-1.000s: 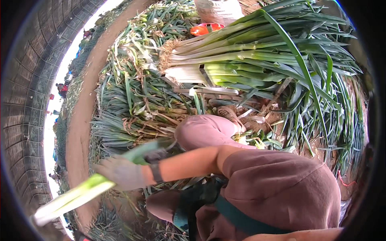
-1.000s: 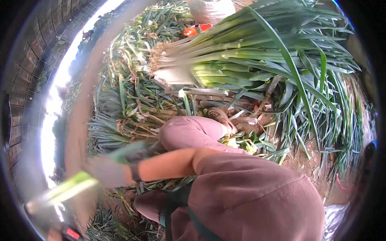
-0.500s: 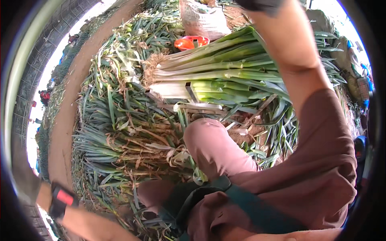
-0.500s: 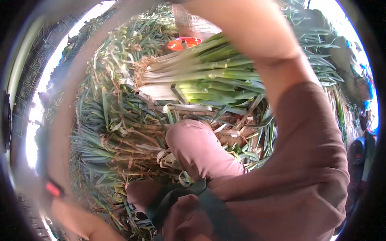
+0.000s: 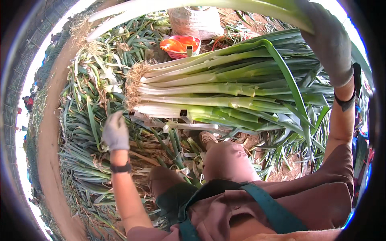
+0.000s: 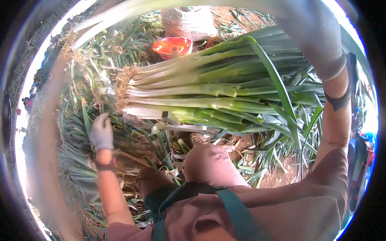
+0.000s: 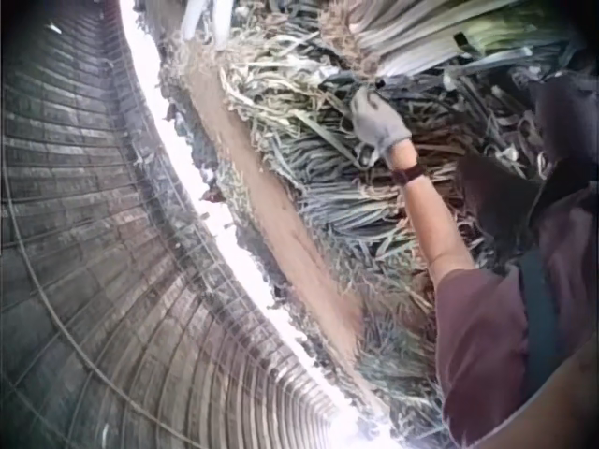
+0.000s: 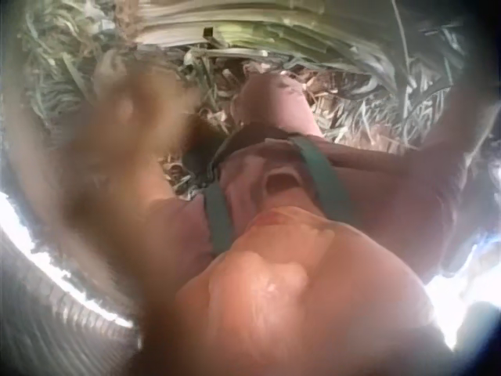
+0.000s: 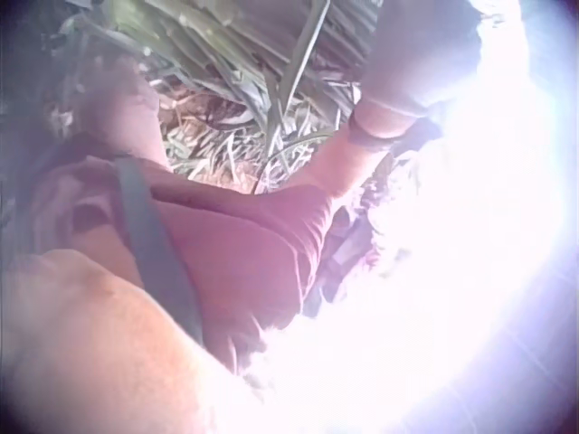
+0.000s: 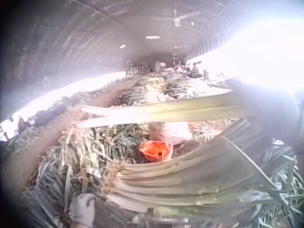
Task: Clean and bundle harvested leeks by stripping outer leaves and organizing them into a pile.
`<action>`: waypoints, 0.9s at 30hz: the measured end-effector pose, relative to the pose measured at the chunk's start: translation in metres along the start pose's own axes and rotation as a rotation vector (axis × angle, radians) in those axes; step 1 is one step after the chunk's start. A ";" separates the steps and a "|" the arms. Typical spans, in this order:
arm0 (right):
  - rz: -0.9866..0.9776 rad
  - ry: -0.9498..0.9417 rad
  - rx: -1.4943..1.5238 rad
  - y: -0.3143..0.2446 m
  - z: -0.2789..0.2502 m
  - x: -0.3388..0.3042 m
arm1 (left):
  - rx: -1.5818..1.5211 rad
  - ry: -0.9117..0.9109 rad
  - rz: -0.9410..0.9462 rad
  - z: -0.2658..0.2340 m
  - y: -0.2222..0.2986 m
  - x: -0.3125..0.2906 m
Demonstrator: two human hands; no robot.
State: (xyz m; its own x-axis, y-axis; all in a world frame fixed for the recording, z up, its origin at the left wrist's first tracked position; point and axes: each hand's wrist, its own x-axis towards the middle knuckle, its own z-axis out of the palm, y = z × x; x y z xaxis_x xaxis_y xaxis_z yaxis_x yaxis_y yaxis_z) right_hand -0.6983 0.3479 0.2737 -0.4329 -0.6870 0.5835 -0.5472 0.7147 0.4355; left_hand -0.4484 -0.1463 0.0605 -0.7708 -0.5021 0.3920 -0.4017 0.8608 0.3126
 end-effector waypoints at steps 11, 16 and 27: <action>0.014 -0.147 0.008 -0.040 0.028 0.002 | -0.243 -0.073 0.362 0.175 0.043 0.054; -0.013 -0.253 0.004 -0.064 0.038 0.004 | -0.250 -0.018 0.333 0.169 0.054 0.040; -0.045 -0.243 0.086 -0.083 0.064 0.007 | -0.340 -0.169 0.326 0.154 0.054 0.066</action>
State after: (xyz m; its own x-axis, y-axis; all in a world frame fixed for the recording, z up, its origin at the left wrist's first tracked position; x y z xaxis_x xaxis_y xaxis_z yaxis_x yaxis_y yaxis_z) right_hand -0.7013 0.2749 0.1980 -0.5603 -0.7369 0.3783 -0.6244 0.6758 0.3917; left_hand -0.5969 -0.1200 -0.0306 -0.9101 -0.1666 0.3793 0.0359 0.8804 0.4729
